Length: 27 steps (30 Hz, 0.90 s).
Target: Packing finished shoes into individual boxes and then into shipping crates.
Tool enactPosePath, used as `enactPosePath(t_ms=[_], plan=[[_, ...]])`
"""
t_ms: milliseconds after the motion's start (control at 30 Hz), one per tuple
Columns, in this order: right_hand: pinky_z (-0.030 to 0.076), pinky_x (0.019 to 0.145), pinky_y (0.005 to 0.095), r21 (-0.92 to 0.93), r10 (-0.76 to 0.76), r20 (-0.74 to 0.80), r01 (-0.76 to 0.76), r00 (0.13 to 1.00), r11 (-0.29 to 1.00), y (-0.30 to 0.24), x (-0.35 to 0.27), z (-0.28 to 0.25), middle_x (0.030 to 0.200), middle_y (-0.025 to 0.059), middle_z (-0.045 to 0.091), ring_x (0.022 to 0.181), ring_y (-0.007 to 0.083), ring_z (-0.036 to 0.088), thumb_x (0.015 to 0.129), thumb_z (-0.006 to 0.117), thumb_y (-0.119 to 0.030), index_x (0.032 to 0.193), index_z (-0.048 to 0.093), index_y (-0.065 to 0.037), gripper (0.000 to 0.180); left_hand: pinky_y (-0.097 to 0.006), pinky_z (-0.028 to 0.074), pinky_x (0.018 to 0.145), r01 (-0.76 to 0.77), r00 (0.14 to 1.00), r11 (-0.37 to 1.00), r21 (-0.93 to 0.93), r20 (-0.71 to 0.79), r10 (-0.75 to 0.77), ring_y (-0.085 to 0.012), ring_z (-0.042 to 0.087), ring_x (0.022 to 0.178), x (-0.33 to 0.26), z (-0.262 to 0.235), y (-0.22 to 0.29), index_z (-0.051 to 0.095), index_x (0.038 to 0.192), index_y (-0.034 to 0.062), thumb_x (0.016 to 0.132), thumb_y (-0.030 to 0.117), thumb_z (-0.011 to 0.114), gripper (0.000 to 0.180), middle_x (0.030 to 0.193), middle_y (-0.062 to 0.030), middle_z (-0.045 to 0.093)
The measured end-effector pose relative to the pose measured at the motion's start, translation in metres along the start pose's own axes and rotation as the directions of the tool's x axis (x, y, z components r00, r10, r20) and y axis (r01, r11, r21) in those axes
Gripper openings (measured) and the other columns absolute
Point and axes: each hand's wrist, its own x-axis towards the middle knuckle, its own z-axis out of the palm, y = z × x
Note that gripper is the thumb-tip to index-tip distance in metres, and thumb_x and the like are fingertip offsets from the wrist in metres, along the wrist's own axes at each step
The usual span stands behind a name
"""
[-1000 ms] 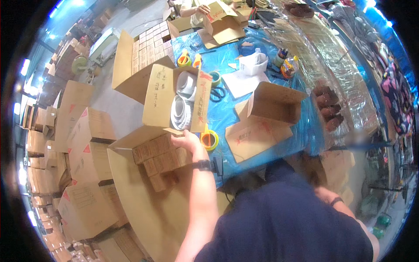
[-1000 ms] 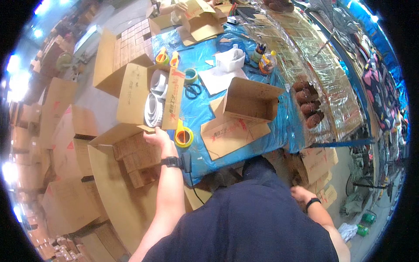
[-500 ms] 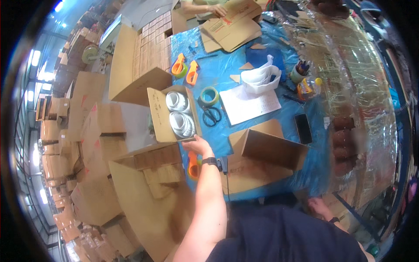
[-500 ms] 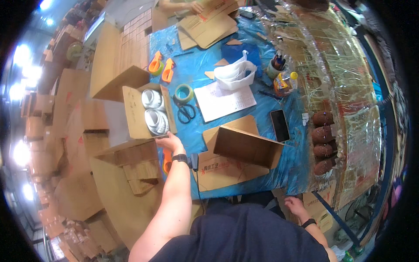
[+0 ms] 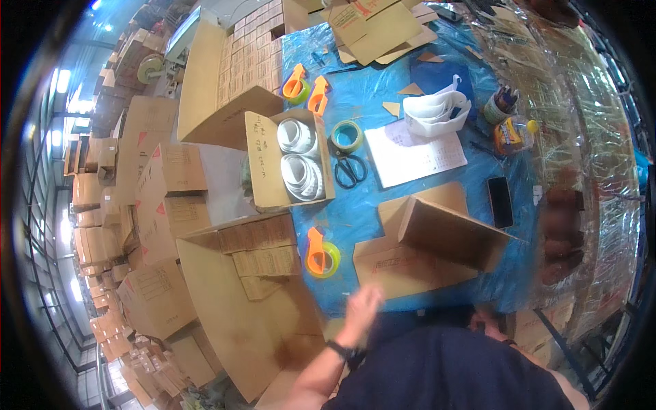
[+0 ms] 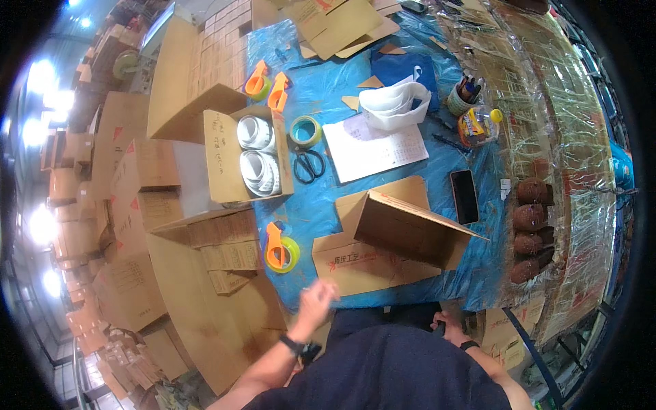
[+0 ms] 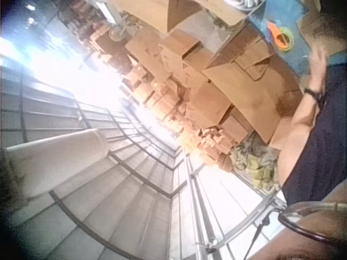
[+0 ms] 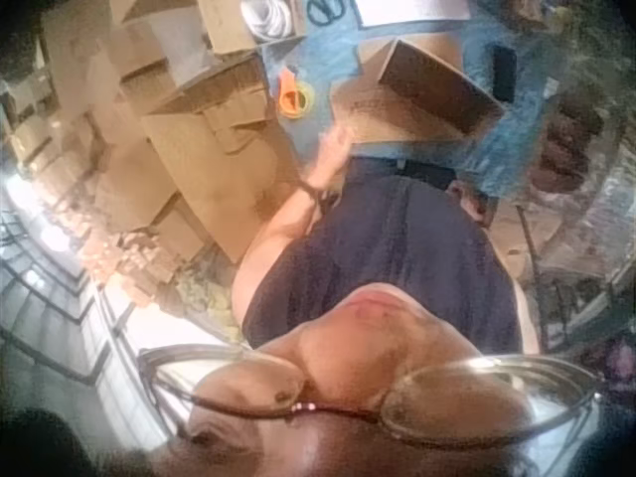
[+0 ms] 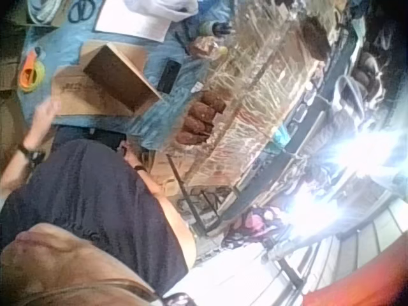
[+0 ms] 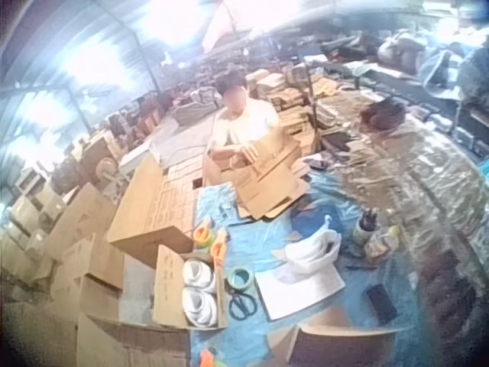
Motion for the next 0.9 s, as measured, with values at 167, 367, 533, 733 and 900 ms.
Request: enactPosePath(t_ms=[167, 367, 533, 733, 900], plan=[[0.047, 0.08, 0.0431, -0.292, -0.196, -0.298, 0.107, 0.934, 0.951, -0.178, -0.025, 0.017, 0.093, 0.0105, 0.062, 0.093, 0.033, 0.063, 0.085, 0.072, -0.022, 0.094, 0.049, -0.008, 0.029, -0.043, 0.052, 0.092, -0.066, 0.998, 0.904, 0.423, 0.038, 0.055, -0.0316, 0.066, 0.106, -0.109, 0.045, -0.143, 0.062, 0.117, 0.0051, 0.096, 0.02, 0.059, 0.026, 0.112, -0.0155, 0.068], [0.047, 0.09, 0.0471, -0.301, 0.175, 0.02, -0.161, 0.984, 0.94, -0.187, -0.018, 0.008, 0.109, 0.0212, 0.066, 0.107, 0.0405, 0.062, 0.093, 0.064, -0.038, 0.107, 0.059, -0.005, 0.036, -0.055, 0.046, 0.087, 0.148, 0.91, 0.886, 0.44, 0.29, -0.296, -0.0451, 0.061, 0.101, -0.107, 0.036, -0.168, 0.052, 0.103, 0.0049, 0.102, 0.026, 0.046, 0.022, 0.101, -0.0244, 0.065], [0.045, 0.102, 0.0447, -0.249, 0.474, 0.154, -0.43, 0.867, 0.868, -0.228, -0.049, -0.009, 0.128, 0.0242, 0.063, 0.122, 0.0407, 0.057, 0.097, 0.053, -0.054, 0.124, 0.064, -0.006, 0.057, -0.04, 0.044, 0.104, 0.443, 0.675, 0.896, -0.027, 0.668, -0.313, -0.03, 0.058, 0.119, -0.166, 0.053, -0.21, 0.06, 0.126, -0.0024, 0.107, 0.037, 0.043, 0.047, 0.125, -0.0169, 0.065], [0.048, 0.085, 0.0326, 0.435, 0.325, 0.216, -0.389, 0.92, 0.812, -0.076, -0.022, -0.027, 0.113, 0.0044, 0.069, 0.101, 0.0173, 0.061, 0.096, 0.061, -0.046, 0.123, 0.067, -0.01, 0.046, -0.03, 0.041, 0.103, 0.653, 0.515, 0.745, -0.134, 0.8, -0.308, -0.0132, 0.054, 0.117, -0.088, 0.125, -0.259, 0.06, 0.136, 0.0024, 0.105, 0.037, 0.051, 0.047, 0.129, -0.0034, 0.063], [0.046, 0.072, 0.0311, -0.075, 0.327, 0.015, -0.325, 0.945, 0.943, -0.155, -0.004, -0.032, 0.095, -0.0003, 0.065, 0.082, 0.0145, 0.056, 0.096, 0.062, -0.046, 0.118, 0.068, -0.009, 0.043, -0.028, 0.048, 0.071, 0.449, 0.618, 0.873, -0.188, 0.771, -0.151, -0.0106, 0.055, 0.087, -0.066, 0.188, -0.357, 0.063, 0.131, 0.0034, 0.102, 0.046, 0.054, 0.053, 0.105, 0.0008, 0.064]])
